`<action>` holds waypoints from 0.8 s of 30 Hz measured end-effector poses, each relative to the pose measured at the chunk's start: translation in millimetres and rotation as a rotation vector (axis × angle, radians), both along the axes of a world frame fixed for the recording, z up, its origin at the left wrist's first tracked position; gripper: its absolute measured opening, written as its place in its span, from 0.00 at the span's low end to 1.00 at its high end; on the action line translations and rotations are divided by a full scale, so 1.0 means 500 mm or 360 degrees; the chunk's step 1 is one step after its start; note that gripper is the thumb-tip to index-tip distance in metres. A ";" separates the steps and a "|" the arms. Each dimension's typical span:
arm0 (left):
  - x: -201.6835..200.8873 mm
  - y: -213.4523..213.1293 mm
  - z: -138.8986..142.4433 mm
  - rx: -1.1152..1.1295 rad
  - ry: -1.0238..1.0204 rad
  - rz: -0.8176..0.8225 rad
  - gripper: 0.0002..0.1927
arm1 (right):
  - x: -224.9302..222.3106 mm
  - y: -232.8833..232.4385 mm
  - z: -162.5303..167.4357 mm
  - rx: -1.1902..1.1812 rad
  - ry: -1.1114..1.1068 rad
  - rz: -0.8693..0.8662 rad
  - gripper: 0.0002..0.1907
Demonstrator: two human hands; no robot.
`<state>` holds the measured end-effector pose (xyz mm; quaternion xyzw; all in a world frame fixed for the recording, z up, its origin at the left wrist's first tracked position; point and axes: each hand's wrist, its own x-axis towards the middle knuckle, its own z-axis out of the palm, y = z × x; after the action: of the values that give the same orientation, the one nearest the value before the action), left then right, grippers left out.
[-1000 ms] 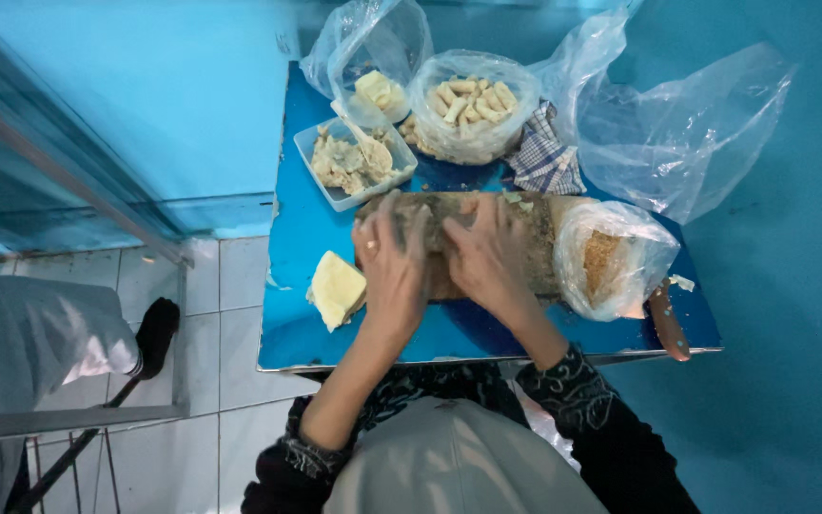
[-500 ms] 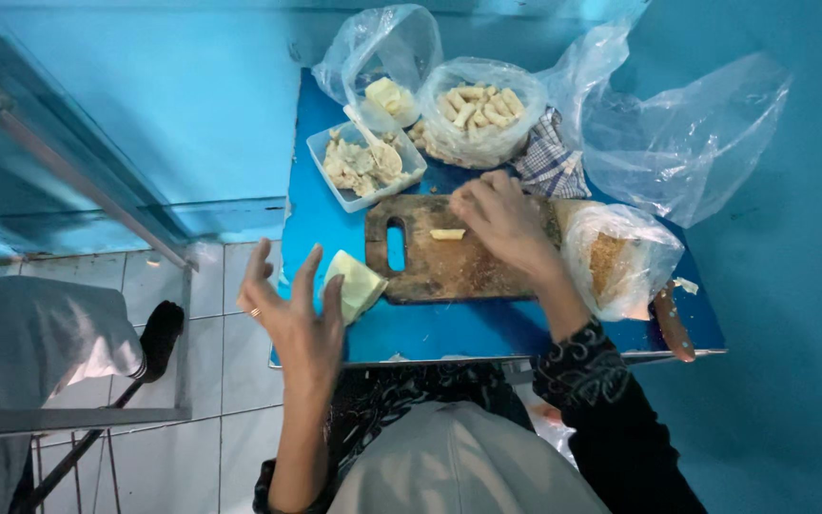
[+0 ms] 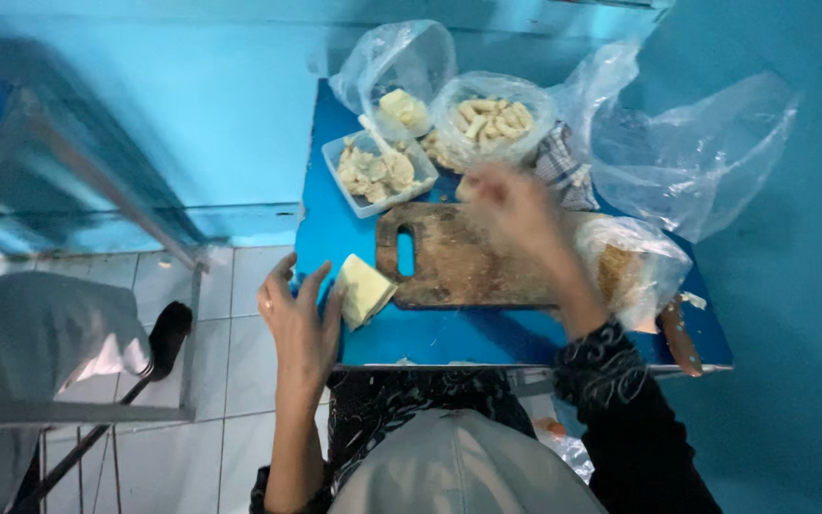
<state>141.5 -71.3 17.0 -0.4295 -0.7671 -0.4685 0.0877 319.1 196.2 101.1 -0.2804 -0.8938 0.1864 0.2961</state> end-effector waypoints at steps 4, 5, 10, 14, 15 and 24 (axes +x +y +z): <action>-0.030 -0.004 -0.010 -0.0177 0.0000 0.0035 0.16 | -0.033 0.115 0.048 0.0657 0.0089 -0.0179 0.08; -0.035 -0.001 -0.008 -0.0226 -0.0023 -0.0015 0.16 | -0.041 0.133 0.058 0.0773 0.0032 -0.0243 0.11; -0.033 0.007 0.003 -0.0288 -0.0190 -0.0161 0.14 | -0.063 0.091 0.072 0.0948 0.0168 -0.0134 0.20; -0.025 0.011 0.008 -0.0023 -0.0188 -0.0217 0.12 | -0.084 -0.066 0.041 -0.0066 -0.0206 0.0405 0.15; -0.019 0.010 0.007 0.0040 -0.0175 -0.0183 0.11 | -0.080 -0.122 0.020 -0.0213 -0.0323 0.0466 0.14; -0.015 -0.016 0.004 0.0249 -0.0345 -0.0533 0.12 | -0.092 -0.295 -0.048 0.0060 0.0078 0.0550 0.13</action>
<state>134.0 -79.5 19.1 -0.4899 -0.6513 -0.5780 -0.0415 273.0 48.4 77.2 -0.1123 -0.9246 0.2245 0.2867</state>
